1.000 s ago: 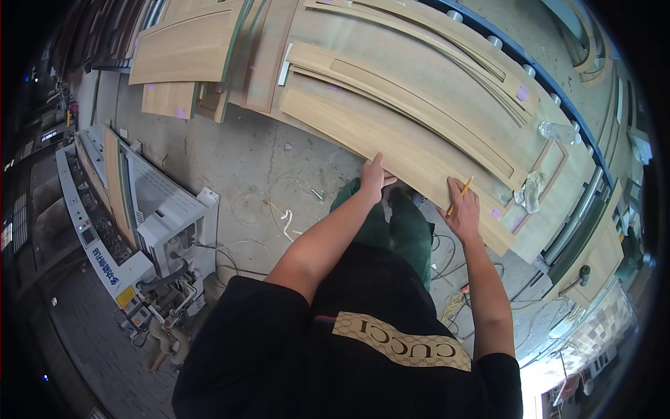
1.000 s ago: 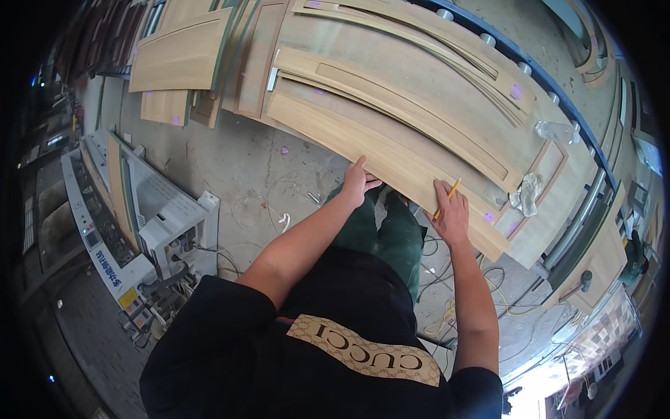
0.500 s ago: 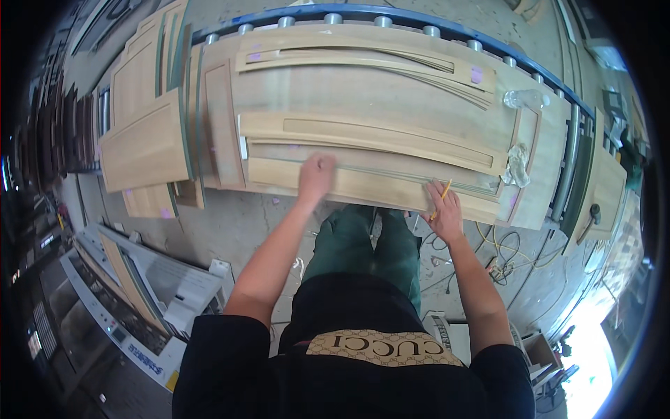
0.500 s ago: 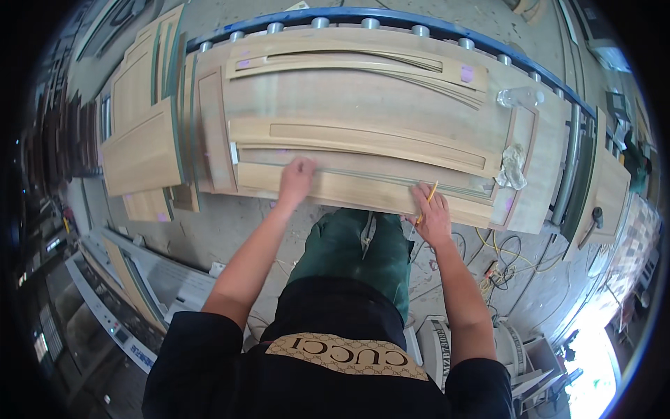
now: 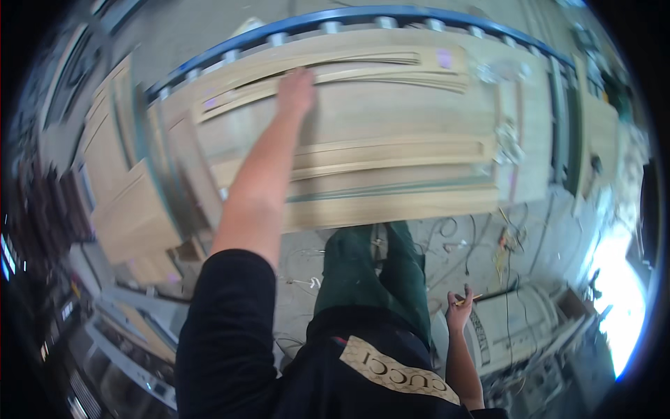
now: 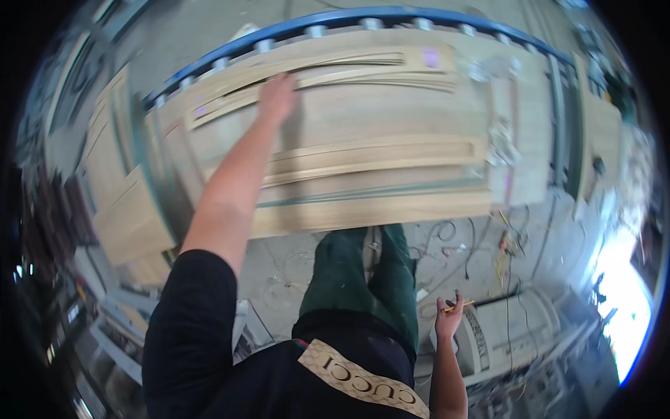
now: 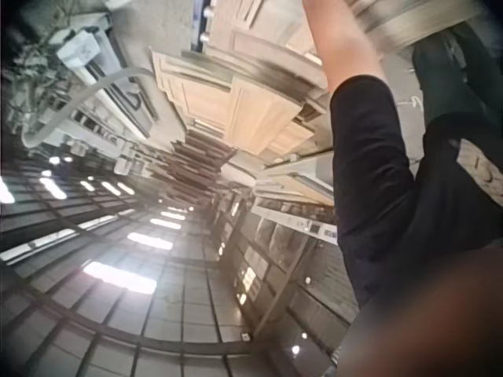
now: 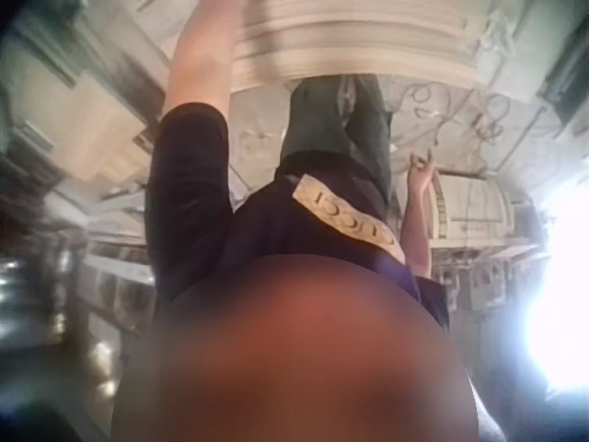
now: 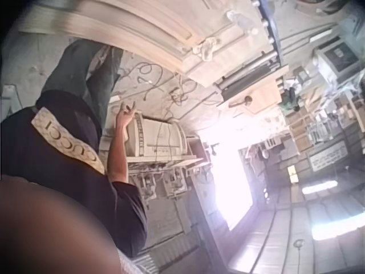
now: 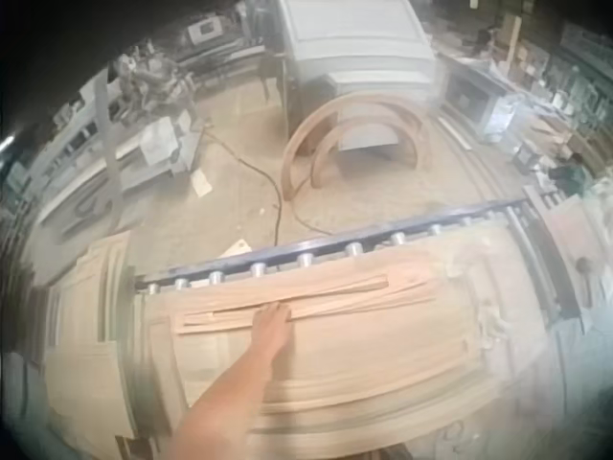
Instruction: Measuring and marking wooden planks on a workbench using a pencil and measuring tool.
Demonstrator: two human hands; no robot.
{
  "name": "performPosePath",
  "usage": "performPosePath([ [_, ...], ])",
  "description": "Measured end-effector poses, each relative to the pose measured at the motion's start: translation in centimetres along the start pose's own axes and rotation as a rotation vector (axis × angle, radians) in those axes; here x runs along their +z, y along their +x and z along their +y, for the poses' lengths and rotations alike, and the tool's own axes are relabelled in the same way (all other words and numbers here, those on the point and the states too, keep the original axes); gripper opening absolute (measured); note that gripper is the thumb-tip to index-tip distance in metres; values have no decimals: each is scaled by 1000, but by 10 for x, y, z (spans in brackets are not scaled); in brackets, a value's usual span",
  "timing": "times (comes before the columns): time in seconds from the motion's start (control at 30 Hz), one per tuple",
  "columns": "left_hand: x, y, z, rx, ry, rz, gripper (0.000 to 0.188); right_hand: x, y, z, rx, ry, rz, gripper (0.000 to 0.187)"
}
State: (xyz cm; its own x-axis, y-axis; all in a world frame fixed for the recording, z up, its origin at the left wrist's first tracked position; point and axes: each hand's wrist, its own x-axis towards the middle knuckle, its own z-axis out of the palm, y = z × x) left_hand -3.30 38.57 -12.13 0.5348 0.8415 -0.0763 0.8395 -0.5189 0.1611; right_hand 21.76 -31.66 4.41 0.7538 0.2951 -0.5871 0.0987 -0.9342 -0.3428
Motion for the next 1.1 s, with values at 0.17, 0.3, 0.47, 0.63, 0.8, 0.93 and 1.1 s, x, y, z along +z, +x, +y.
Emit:
performPosePath([
  [0.17,8,7,12,53,-7,-9,26,-17,-36,39,3,21,168,62],
  [0.3,-7,3,11,94,73,-8,26,-8,-37,11,109,-18,51,55],
  [0.47,-63,-30,24,9,-286,-308,30,2,-8,-26,-52,95,-17,56],
  [0.63,-146,-114,59,-102,-248,-198,37,6,37,-48,-185,148,-48,56],
  [0.8,-212,-254,50,-352,-517,315,39,-7,71,-79,-372,-11,-140,51],
  [0.93,-294,-317,113,-359,-726,686,33,-20,77,-127,-633,84,-319,47],
  [1.1,-353,-327,226,-393,-1138,975,21,-66,41,-198,-936,291,-595,45],
])
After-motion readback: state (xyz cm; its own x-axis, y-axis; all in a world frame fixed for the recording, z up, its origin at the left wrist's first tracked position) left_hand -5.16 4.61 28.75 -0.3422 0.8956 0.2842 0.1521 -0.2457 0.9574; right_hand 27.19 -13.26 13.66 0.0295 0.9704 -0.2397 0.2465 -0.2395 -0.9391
